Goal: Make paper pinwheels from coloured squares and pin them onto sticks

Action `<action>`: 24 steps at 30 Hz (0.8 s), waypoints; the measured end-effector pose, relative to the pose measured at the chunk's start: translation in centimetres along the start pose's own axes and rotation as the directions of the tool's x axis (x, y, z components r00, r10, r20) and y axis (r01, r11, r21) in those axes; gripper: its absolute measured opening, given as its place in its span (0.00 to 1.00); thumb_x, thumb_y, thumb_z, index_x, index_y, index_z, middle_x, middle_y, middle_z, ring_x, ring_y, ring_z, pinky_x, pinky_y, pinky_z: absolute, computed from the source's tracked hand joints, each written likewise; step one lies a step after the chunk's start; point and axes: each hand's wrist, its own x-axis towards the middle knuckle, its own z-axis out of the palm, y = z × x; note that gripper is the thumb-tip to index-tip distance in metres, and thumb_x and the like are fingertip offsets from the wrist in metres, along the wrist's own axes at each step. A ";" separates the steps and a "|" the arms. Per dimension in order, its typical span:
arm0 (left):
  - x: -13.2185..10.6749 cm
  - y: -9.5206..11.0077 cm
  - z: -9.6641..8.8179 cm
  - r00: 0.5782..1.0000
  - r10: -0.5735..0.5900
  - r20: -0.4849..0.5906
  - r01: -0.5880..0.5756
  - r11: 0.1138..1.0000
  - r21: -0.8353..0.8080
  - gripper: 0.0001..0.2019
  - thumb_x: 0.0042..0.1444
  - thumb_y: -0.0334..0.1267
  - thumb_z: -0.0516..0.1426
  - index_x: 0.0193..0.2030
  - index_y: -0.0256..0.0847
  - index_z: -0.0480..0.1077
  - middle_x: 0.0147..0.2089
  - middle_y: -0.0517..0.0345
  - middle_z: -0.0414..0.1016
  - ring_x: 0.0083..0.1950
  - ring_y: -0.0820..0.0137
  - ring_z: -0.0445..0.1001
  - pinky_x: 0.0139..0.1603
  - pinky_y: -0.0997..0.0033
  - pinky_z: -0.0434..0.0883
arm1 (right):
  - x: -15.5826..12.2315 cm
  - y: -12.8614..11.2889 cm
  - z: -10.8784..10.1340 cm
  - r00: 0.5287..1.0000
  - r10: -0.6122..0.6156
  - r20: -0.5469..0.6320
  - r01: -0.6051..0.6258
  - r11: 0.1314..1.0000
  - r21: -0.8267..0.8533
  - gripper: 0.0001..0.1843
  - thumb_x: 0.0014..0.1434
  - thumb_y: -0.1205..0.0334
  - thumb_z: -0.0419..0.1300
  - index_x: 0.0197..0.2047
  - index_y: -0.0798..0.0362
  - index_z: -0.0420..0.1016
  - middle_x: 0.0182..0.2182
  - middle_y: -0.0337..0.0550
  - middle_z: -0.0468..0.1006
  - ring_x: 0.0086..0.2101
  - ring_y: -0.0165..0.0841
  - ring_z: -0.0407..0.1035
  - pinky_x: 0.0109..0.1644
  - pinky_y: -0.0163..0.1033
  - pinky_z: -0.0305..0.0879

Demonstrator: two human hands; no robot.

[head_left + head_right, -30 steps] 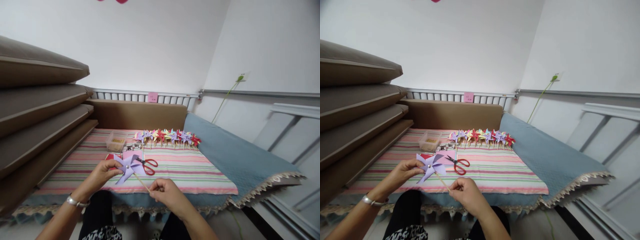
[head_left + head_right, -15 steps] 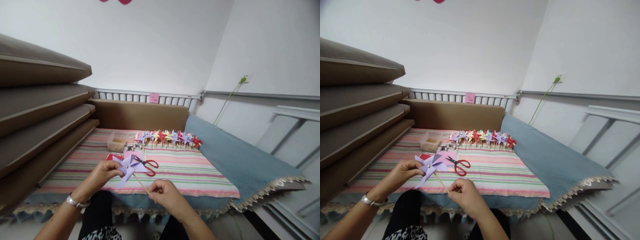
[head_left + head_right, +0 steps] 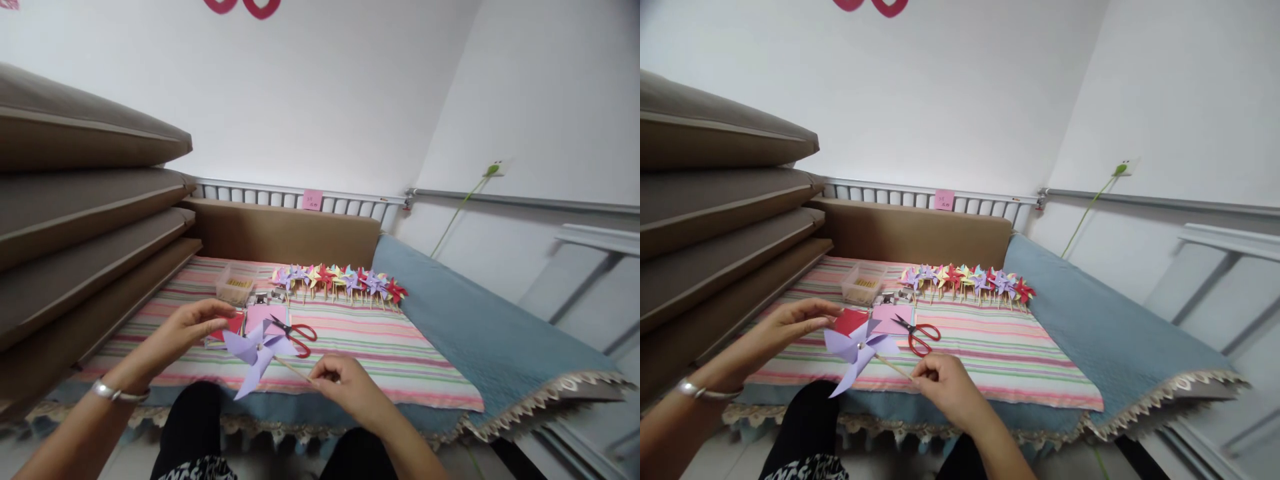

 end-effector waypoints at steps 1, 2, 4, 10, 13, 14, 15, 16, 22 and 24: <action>0.1 0.1 0.1 0.998 -0.028 0.060 0.029 0.999 -0.015 0.15 0.47 0.46 0.62 0.40 0.42 0.76 0.43 0.51 0.79 0.44 0.59 0.74 0.46 0.61 0.69 | 0.0 -0.3 -0.5 1.000 -0.024 0.002 0.024 0.998 -0.051 0.06 0.47 0.69 0.58 0.25 0.55 0.76 0.22 0.38 0.70 0.25 0.29 0.62 0.29 0.32 0.54; 0.2 0.2 0.3 0.991 -0.058 0.124 0.064 0.997 -0.045 0.15 0.46 0.45 0.62 0.40 0.41 0.76 0.44 0.52 0.79 0.44 0.60 0.74 0.47 0.61 0.68 | 0.0 -0.7 -0.9 0.999 -0.050 0.004 0.050 0.994 -0.095 0.07 0.47 0.70 0.57 0.25 0.55 0.76 0.24 0.38 0.71 0.26 0.30 0.63 0.30 0.32 0.55; 0.4 0.0 0.9 0.973 -0.105 0.207 0.135 0.981 -0.137 0.14 0.48 0.43 0.62 0.41 0.41 0.75 0.44 0.52 0.79 0.45 0.61 0.74 0.49 0.61 0.67 | 0.0 -1.0 -1.5 0.996 -0.092 0.000 0.091 0.982 -0.167 0.07 0.48 0.71 0.56 0.26 0.55 0.76 0.25 0.39 0.70 0.28 0.30 0.64 0.31 0.32 0.56; 0.9 -1.5 1.8 0.953 -0.089 0.289 0.171 0.947 -0.271 0.19 0.50 0.39 0.62 0.49 0.42 0.70 0.47 0.51 0.76 0.45 0.64 0.74 0.51 0.60 0.66 | -0.3 -0.6 -1.8 0.991 -0.129 0.031 0.133 0.943 -0.305 0.09 0.50 0.74 0.55 0.27 0.55 0.75 0.28 0.39 0.72 0.31 0.30 0.66 0.34 0.32 0.57; 1.1 -0.9 1.8 0.887 -0.015 0.461 0.122 0.971 -0.204 0.23 0.48 0.35 0.62 0.53 0.46 0.68 0.50 0.54 0.74 0.47 0.66 0.72 0.50 0.62 0.66 | -0.1 -0.8 -2.1 0.984 -0.142 0.104 0.171 0.905 -0.389 0.09 0.52 0.74 0.56 0.29 0.54 0.76 0.29 0.40 0.74 0.32 0.31 0.67 0.36 0.32 0.58; 1.2 -0.5 1.9 0.847 -0.012 0.531 0.118 0.979 -0.167 0.24 0.47 0.34 0.63 0.52 0.47 0.69 0.49 0.55 0.74 0.46 0.66 0.72 0.48 0.64 0.67 | 0.0 -1.1 -2.3 0.979 -0.146 0.141 0.192 0.888 -0.417 0.09 0.52 0.73 0.56 0.29 0.54 0.76 0.30 0.40 0.74 0.33 0.31 0.68 0.37 0.32 0.58; 1.3 -0.1 2.1 0.804 -0.031 0.594 0.128 0.984 -0.122 0.23 0.45 0.33 0.64 0.50 0.47 0.70 0.47 0.57 0.75 0.44 0.67 0.73 0.46 0.65 0.68 | 0.2 -1.4 -2.6 0.971 -0.151 0.184 0.218 0.872 -0.437 0.09 0.53 0.73 0.56 0.29 0.53 0.77 0.29 0.40 0.75 0.33 0.31 0.68 0.37 0.33 0.58; 1.3 0.1 2.3 0.762 -0.057 0.645 0.140 0.987 -0.078 0.21 0.44 0.33 0.65 0.48 0.46 0.71 0.43 0.58 0.76 0.41 0.68 0.73 0.44 0.66 0.68 | 0.5 -1.6 -2.8 0.961 -0.155 0.229 0.246 0.859 -0.449 0.09 0.53 0.73 0.57 0.29 0.53 0.77 0.29 0.40 0.75 0.33 0.31 0.68 0.38 0.33 0.59; 2.1 -0.8 3.6 0.628 -0.201 0.752 0.289 0.957 0.015 0.16 0.35 0.33 0.69 0.33 0.42 0.72 0.29 0.63 0.77 0.30 0.72 0.74 0.33 0.73 0.68 | 2.2 -2.2 -3.9 0.903 -0.163 0.396 0.327 0.860 -0.392 0.07 0.55 0.70 0.59 0.30 0.54 0.78 0.29 0.40 0.75 0.33 0.31 0.68 0.38 0.32 0.60; 2.2 -1.7 3.8 0.592 -0.215 0.777 0.356 0.934 -0.013 0.16 0.34 0.32 0.69 0.32 0.41 0.72 0.28 0.64 0.78 0.30 0.73 0.74 0.34 0.73 0.69 | 2.4 -1.9 -4.1 0.894 -0.157 0.418 0.326 0.870 -0.370 0.06 0.55 0.69 0.59 0.31 0.54 0.78 0.28 0.39 0.76 0.33 0.30 0.68 0.38 0.32 0.60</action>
